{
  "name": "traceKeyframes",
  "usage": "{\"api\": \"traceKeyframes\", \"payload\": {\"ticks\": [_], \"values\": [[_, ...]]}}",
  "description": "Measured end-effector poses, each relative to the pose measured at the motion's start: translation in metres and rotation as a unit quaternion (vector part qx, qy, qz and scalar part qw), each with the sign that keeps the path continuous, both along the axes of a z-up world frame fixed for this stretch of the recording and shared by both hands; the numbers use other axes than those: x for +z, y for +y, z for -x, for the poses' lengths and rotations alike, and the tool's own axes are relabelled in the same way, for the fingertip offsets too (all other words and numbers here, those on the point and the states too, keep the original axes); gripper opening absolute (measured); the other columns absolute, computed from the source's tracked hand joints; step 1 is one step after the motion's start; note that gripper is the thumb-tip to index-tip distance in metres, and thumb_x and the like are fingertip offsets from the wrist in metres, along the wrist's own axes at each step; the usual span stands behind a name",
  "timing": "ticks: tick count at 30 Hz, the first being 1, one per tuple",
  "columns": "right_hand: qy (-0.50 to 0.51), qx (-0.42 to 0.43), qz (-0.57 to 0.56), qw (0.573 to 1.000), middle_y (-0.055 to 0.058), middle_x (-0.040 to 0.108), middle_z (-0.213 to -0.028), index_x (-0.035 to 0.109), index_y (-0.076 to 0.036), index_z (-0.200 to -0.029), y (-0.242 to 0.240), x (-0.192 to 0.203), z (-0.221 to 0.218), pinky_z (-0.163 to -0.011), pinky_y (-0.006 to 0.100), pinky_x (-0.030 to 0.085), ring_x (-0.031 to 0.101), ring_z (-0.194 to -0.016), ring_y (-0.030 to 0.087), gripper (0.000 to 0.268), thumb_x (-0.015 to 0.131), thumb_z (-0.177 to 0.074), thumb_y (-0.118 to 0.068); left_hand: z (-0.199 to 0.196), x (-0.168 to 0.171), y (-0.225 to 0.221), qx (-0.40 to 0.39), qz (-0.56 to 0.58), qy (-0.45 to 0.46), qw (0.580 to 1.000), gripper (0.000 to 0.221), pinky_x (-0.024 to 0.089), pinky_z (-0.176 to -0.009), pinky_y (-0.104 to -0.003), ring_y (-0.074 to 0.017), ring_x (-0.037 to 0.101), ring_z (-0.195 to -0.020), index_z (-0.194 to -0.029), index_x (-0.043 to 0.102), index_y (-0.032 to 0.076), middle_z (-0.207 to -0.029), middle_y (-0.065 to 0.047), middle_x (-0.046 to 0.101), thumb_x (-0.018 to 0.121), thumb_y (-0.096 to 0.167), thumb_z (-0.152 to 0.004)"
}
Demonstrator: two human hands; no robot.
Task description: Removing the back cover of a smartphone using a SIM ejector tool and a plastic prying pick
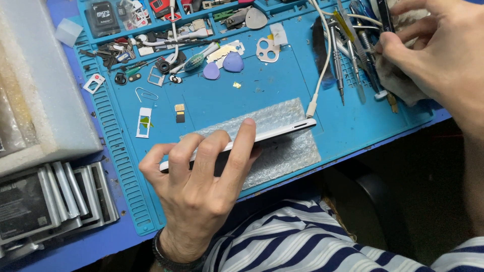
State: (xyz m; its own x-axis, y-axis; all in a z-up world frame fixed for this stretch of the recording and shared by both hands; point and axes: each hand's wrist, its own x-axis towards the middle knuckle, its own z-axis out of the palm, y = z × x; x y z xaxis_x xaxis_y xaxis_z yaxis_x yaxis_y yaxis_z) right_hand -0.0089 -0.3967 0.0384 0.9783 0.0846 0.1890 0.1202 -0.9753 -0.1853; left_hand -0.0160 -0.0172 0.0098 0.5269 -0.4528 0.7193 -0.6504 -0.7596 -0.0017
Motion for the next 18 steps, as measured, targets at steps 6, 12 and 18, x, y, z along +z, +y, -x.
{"api": "traceKeyframes", "payload": {"ticks": [6, 12, 18], "values": [[0.023, -0.046, -0.001, 0.999, 0.025, 0.075, -0.104, 0.072, 0.011, -0.141, 0.005, 0.002, -0.002, -0.069, 0.039, 0.060, 0.072, -0.086, 0.029, 0.022, 0.082, -0.128, -0.005, 0.000, 0.000, 0.000, 0.000, 0.001, 0.002, 1.000, 0.015, 0.037, -0.088, -0.042, -0.0200, 0.061, -0.095, -0.120, 0.081, 0.027, -0.099, 0.005, 0.065, 0.070, 0.035, -0.114], [-0.042, 0.017, 0.183, 0.982, 0.009, 0.083, -0.117, 0.081, -0.002, -0.142, 0.000, 0.004, 0.005, -0.084, 0.035, 0.057, 0.076, -0.100, 0.022, 0.035, 0.096, -0.121, -0.025, 0.000, 0.000, -0.001, 0.001, -0.002, 0.002, 1.000, 0.018, 0.037, -0.087, -0.042, -0.0202, 0.061, -0.095, -0.119, 0.080, 0.028, -0.099, 0.004, 0.065, 0.070, 0.041, -0.113], [0.018, -0.056, 0.240, 0.969, -0.003, 0.074, -0.105, 0.074, -0.018, -0.119, 0.041, 0.011, 0.018, -0.077, 0.041, 0.057, 0.074, -0.099, 0.022, 0.021, 0.083, -0.120, -0.037, -0.001, 0.000, -0.002, 0.000, -0.001, 0.002, 1.000, 0.013, 0.036, -0.087, -0.042, -0.0204, 0.061, -0.095, -0.118, 0.081, 0.029, -0.099, 0.005, 0.065, 0.073, 0.038, -0.112]]}}
